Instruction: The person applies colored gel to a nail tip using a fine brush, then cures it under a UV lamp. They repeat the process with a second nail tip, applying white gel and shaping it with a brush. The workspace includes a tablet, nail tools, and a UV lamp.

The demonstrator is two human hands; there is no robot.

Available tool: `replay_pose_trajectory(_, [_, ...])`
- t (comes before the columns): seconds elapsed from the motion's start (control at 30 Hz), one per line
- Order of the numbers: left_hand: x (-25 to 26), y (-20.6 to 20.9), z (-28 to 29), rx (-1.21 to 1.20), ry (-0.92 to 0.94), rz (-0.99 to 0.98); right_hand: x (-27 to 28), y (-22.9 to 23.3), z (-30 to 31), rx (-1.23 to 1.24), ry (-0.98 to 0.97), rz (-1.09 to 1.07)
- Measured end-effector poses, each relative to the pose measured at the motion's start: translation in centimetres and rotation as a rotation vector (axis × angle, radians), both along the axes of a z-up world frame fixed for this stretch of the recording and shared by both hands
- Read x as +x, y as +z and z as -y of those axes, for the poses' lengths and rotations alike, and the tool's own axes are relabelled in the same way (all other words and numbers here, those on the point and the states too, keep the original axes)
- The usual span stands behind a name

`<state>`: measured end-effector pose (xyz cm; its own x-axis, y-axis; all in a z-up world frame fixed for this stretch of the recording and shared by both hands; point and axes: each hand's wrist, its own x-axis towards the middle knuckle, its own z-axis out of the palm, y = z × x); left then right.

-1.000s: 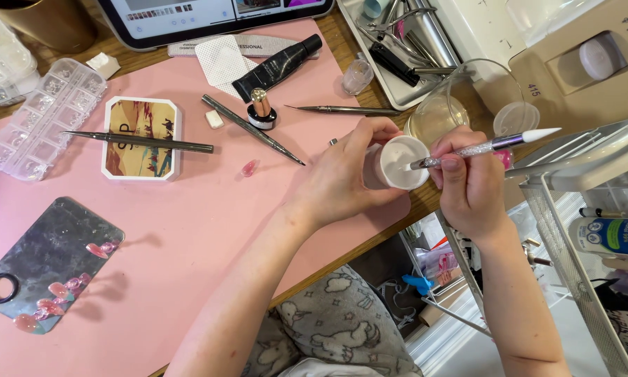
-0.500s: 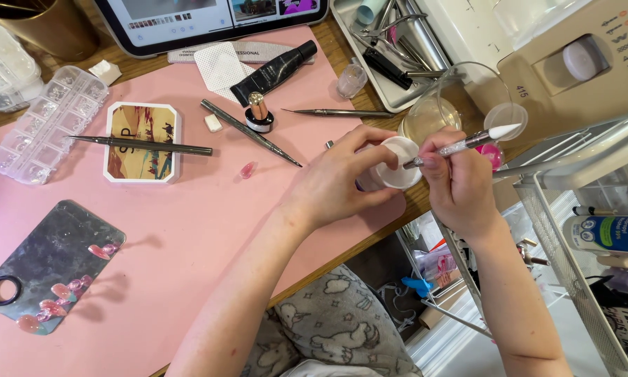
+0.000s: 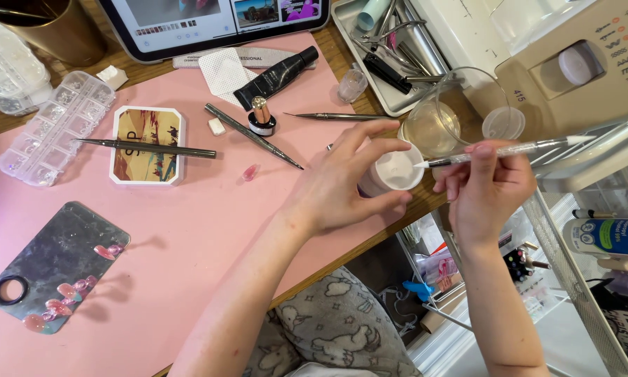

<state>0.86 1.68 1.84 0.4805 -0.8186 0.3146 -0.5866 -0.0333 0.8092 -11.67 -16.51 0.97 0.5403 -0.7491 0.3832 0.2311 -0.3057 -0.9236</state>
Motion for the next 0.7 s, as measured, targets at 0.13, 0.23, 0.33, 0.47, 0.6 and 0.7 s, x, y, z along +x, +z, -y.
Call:
replay_pose_trajectory(0.13, [-1.0, -2.2, 1.5, -0.377, 0.025, 0.034, 0.1, 0.3, -0.7, 0.117, 0.014, 0.029])
replay_pose_trajectory(0.23, [-1.6, -2.1, 2.0, -0.45, 0.127, 0.03, 0.1, 0.1, -1.0, 0.128, 0.056, 0.019])
replay_pose_trajectory(0.33, [-1.7, -2.3, 2.2, -0.487, 0.259, 0.113, 0.2, -0.1, -1.2, 0.107, 0.06, 0.043])
replay_pose_trajectory(0.47, [-1.2, -2.3, 2.2, -0.506, 0.286, 0.143, 0.2, 0.9, -1.3, 0.061, 0.079, 0.082])
replay_pose_trajectory(0.6, [-0.6, -1.7, 2.0, -0.518, 0.328, 0.122, -0.4, 1.1, 0.4, 0.063, -0.003, 0.125])
replay_pose_trajectory(0.7, [-0.3, -1.1, 1.5, -0.443, 0.344, 0.157, -0.8, 0.9, 1.1, 0.036, -0.059, 0.118])
